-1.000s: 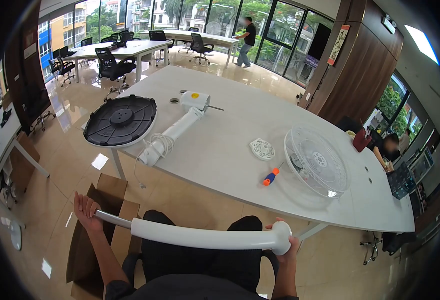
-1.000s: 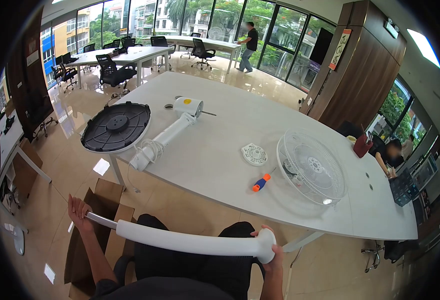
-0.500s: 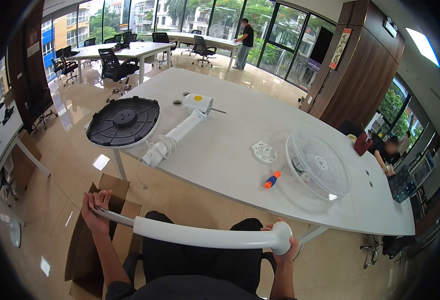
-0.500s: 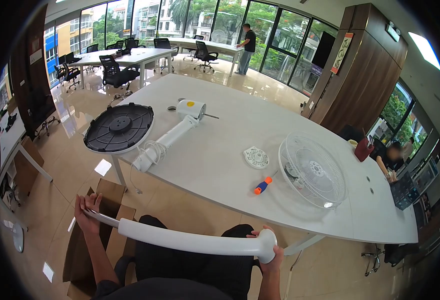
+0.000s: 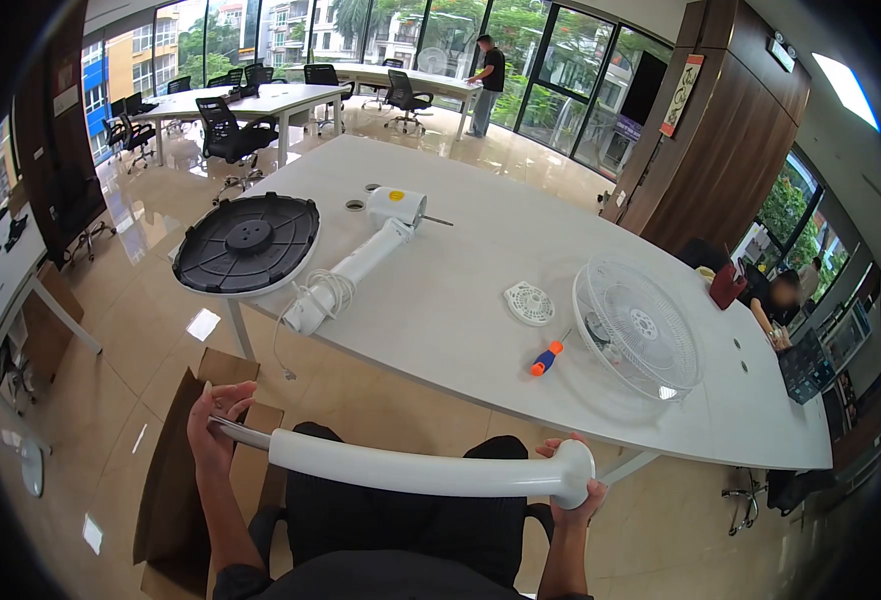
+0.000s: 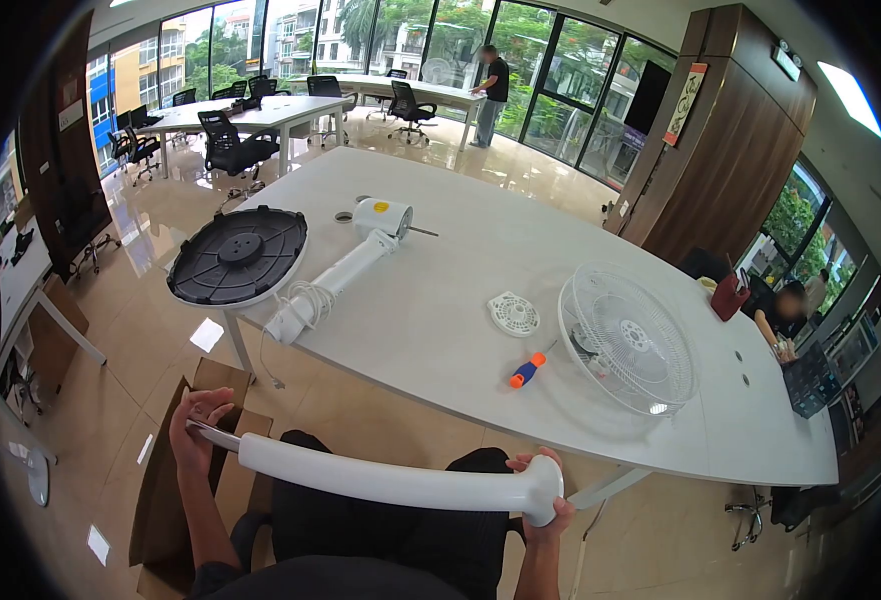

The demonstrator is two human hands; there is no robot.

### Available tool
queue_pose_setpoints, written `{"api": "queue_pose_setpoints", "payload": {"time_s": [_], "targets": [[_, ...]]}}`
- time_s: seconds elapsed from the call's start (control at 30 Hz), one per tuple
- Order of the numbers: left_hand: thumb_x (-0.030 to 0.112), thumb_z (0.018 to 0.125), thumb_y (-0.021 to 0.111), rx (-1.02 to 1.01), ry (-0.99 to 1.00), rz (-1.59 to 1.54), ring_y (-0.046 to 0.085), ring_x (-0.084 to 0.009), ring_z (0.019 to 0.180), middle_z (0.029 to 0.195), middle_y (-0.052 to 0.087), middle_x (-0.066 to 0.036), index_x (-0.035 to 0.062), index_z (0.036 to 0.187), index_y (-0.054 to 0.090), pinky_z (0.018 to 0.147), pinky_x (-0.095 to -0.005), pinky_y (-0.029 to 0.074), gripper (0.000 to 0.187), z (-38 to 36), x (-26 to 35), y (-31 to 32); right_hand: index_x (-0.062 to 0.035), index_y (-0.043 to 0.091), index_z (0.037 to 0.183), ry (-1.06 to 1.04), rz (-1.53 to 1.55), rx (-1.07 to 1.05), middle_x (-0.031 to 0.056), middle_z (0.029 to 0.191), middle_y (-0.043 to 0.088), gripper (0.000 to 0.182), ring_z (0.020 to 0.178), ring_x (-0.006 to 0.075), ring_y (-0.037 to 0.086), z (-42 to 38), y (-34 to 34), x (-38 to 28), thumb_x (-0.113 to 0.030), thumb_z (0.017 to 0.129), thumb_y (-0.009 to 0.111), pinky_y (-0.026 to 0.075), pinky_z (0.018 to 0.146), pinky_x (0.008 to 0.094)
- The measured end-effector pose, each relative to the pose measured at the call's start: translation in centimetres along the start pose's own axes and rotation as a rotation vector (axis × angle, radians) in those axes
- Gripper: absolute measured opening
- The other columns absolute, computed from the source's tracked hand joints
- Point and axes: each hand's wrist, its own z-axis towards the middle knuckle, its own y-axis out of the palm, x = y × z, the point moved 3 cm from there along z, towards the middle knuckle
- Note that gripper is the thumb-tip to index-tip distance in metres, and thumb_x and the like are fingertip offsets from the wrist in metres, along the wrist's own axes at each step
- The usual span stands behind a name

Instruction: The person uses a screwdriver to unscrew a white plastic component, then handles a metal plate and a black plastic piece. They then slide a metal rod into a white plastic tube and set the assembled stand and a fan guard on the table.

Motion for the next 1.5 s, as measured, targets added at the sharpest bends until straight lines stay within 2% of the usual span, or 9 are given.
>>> {"api": "queue_pose_setpoints", "payload": {"time_s": [0.7, 0.8, 0.9, 0.93, 1.0, 1.13, 1.33, 1.4, 1.5], "targets": [[0.036, 0.098, 0.052, -0.087, -0.162, 0.09, 0.068, -0.0367, 0.103, 0.113, 0.067, -0.027, -0.0062, 0.126, 0.052, 0.087, -0.0464, 0.056, 0.051, -1.5, -2.1, -0.1, -0.0036, 0.043, 0.141, -0.001, -0.032, -0.084, 0.023, 0.118, 0.06, 0.087, 0.111, 0.0397, 0.06, -0.6, 1.8, 2.7, -0.053, 0.07, 0.06, 0.047, 0.098, 0.0495], [0.041, 0.095, 0.055, -0.155, -0.13, -0.047, 0.069, -0.0391, 0.101, 0.117, 0.064, -0.028, -0.0032, 0.138, 0.04, 0.086, -0.05, 0.057, 0.063, -1.7, -0.7, 0.7, -0.0045, 0.046, 0.139, 0.146, 0.036, 0.019, 0.0226, 0.114, 0.062, 0.079, 0.109, 0.039, 0.062, -1.2, 1.5, 4.5, -0.053, 0.076, 0.056, 0.05, 0.095, 0.0519], [0.039, 0.095, 0.056, -0.2, -0.069, -0.36, 0.065, -0.0395, 0.109, 0.125, 0.059, -0.025, 0.0062, 0.15, 0.024, 0.093, -0.0541, 0.053, 0.072, -2.3, 0.9, 1.1, -0.0089, 0.053, 0.133, 0.616, 0.401, 0.1, 0.0171, 0.111, 0.064, 0.068, 0.102, 0.0394, 0.063, -2.9, -1.1, 10.3, -0.056, 0.083, 0.047, 0.054, 0.081, 0.055], [0.039, 0.095, 0.056, -0.079, 0.042, -0.383, 0.064, -0.0394, 0.11, 0.127, 0.058, -0.025, 0.0086, 0.151, 0.022, 0.094, -0.0547, 0.052, 0.073, -2.7, 0.9, 1.6, -0.0098, 0.055, 0.131, 0.72, 0.438, 0.073, 0.0159, 0.114, 0.063, 0.068, 0.104, 0.0408, 0.06, -3.8, -0.1, 11.7, -0.057, 0.083, 0.045, 0.051, 0.08, 0.0579], [0.034, 0.093, 0.06, 0.188, 0.177, -0.315, 0.059, -0.0369, 0.117, 0.128, 0.055, -0.021, 0.0156, 0.155, 0.015, 0.086, -0.0502, 0.058, 0.08, -3.8, 0.9, 2.2, -0.009, 0.057, 0.128, 0.856, 0.4, 0.121, 0.0177, 0.127, 0.056, 0.068, 0.12, 0.0427, 0.051, -5.7, 3.0, 13.6, -0.058, 0.083, 0.044, 0.043, 0.092, 0.0651], [0.014, 0.085, 0.074, 0.213, 0.251, -0.096, 0.066, -0.0284, 0.102, 0.122, 0.054, -0.02, 0.0198, 0.156, 0.011, 0.081, -0.0509, 0.061, 0.095, -5.1, 1.0, 2.4, -0.0046, 0.056, 0.125, 0.984, 0.274, 0.05, 0.0145, 0.131, 0.055, 0.066, 0.126, 0.0417, 0.049, -8.5, 6.1, 16.0, -0.055, 0.086, 0.041, 0.038, 0.098, 0.0739], [0.005, 0.088, 0.071, 0.456, -0.011, -0.17, 0.069, -0.0276, 0.084, 0.102, 0.058, -0.012, 0.0097, 0.126, 0.04, 0.069, -0.044, 0.062, 0.05, -5.9, -1.8, -3.7, -0.0031, 0.056, 0.123, 0.965, 0.006, -0.076, 0.0154, 0.122, 0.062, 0.063, 0.112, 0.041, 0.06, -9.6, 5.8, 17.4, -0.053, 0.09, 0.034, 0.051, 0.082, 0.0672], [0.008, 0.088, 0.073, 0.536, -0.003, 0.121, 0.069, -0.0216, 0.081, 0.1, 0.059, -0.009, 0.0072, 0.123, 0.042, 0.068, -0.0379, 0.061, 0.046, -6.3, -4.8, -6.1, -0.005, 0.055, 0.125, 0.968, -0.041, 0.002, 0.0153, 0.125, 0.061, 0.064, 0.114, 0.0395, 0.06, -9.1, 6.1, 16.3, -0.055, 0.091, 0.032, 0.051, 0.082, 0.0675], [0.026, 0.088, 0.075, 0.481, -0.29, 0.156, 0.068, -0.0174, 0.088, 0.103, 0.064, -0.008, 0.0047, 0.129, 0.045, 0.071, -0.03, 0.058, 0.056, -7.5, -7.0, -8.0, -0.0106, 0.036, 0.146, 0.817, -0.072, -0.166, 0.0146, 0.14, 0.049, 0.07, 0.125, 0.0392, 0.052, -7.9, 4.1, 15.1, -0.047, 0.088, 0.051, 0.05, 0.086, 0.0688]]}}
